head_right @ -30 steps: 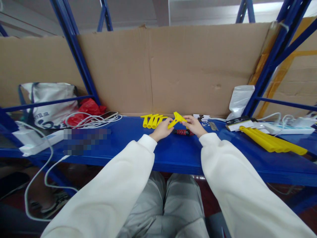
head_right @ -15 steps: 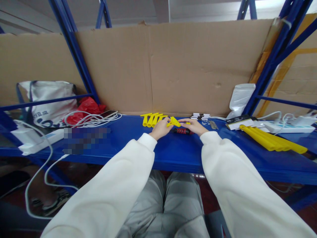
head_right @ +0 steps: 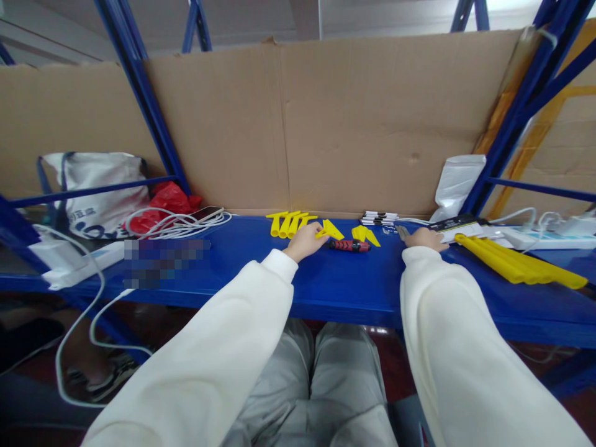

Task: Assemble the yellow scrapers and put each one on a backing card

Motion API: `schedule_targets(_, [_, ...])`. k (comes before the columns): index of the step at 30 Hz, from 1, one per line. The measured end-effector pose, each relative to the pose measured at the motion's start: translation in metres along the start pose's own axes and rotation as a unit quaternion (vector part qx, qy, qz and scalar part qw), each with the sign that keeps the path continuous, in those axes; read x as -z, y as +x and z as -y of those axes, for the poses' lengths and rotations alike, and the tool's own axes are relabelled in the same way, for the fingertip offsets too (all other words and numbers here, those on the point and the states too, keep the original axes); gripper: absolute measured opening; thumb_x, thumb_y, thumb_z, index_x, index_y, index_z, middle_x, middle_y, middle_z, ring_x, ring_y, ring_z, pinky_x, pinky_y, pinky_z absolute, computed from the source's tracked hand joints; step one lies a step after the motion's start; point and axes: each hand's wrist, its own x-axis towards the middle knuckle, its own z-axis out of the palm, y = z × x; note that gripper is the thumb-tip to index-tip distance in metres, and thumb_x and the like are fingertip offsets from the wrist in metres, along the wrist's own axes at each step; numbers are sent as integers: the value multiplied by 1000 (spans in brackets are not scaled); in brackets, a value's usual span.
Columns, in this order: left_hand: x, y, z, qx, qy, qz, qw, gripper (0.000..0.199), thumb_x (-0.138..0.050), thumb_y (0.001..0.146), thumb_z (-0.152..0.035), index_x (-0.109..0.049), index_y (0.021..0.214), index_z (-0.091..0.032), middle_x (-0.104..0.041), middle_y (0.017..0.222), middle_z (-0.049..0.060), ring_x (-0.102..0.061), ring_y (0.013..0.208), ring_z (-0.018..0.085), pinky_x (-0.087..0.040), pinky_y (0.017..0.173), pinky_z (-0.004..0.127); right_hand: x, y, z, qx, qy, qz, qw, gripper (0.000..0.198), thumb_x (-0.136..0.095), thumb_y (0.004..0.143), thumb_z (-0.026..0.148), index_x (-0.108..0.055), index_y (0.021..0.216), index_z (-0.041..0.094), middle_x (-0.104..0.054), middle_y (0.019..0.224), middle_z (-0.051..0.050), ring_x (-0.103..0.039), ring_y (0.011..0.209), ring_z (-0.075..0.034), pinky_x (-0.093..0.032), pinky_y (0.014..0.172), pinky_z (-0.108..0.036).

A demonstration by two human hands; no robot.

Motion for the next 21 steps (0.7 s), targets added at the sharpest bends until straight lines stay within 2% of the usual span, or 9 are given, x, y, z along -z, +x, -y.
schedule_targets(2, [0, 0, 0, -4, 4, 4, 1000, 32, -62, 88, -34, -66, 114, -16, -71, 114, 12, -65, 110, 25, -50, 92, 32, 1, -5, 3, -56, -16, 29, 998, 62, -63, 81, 56, -65, 117, 6, -55, 129, -31, -42, 128, -45, -45, 90, -57])
schedule_targets(5, [0, 0, 0, -8, 6, 10, 1000, 31, -61, 89, -34, -66, 113, -16, -70, 116, 12, -65, 111, 24, -50, 92, 33, 5, -12, 10, -67, -12, 45, 997, 64, -59, 84, 57, -61, 123, 6, -53, 133, -31, -40, 130, -43, -45, 89, -54])
schedule_targets(10, [1, -1, -1, -7, 6, 14, 1000, 31, -62, 88, -34, -66, 113, -17, -70, 116, 11, -64, 112, 24, -49, 94, 33, 7, -13, 14, -96, -3, 42, 995, 56, -62, 85, 49, -60, 125, 10, -53, 135, -27, -41, 131, -39, -41, 93, -55])
schedule_targets(13, [2, -1, -1, -9, 4, 14, 1000, 30, -62, 88, -34, -66, 113, -17, -70, 116, 12, -64, 113, 24, -49, 95, 33, 4, -9, 9, -85, 6, 35, 996, 51, -64, 84, 46, -62, 118, 8, -53, 133, -30, -41, 129, -41, -36, 97, -57])
schedule_targets(18, [2, -2, -1, -13, 7, 17, 1000, 30, -62, 88, -33, -66, 113, -16, -70, 116, 13, -64, 112, 25, -49, 94, 33, -7, 3, -1, -68, 73, -4, 995, 41, -70, 77, 49, -68, 94, 11, -56, 123, -32, -39, 126, -46, -28, 99, -61])
schedule_targets(21, [2, -2, -2, -11, 9, 17, 1000, 30, -62, 89, -33, -66, 113, -16, -70, 116, 12, -64, 112, 25, -49, 94, 33, -12, 10, -5, -74, 82, -11, 994, 37, -71, 77, 44, -68, 95, 13, -57, 123, -32, -40, 125, -48, -29, 98, -63])
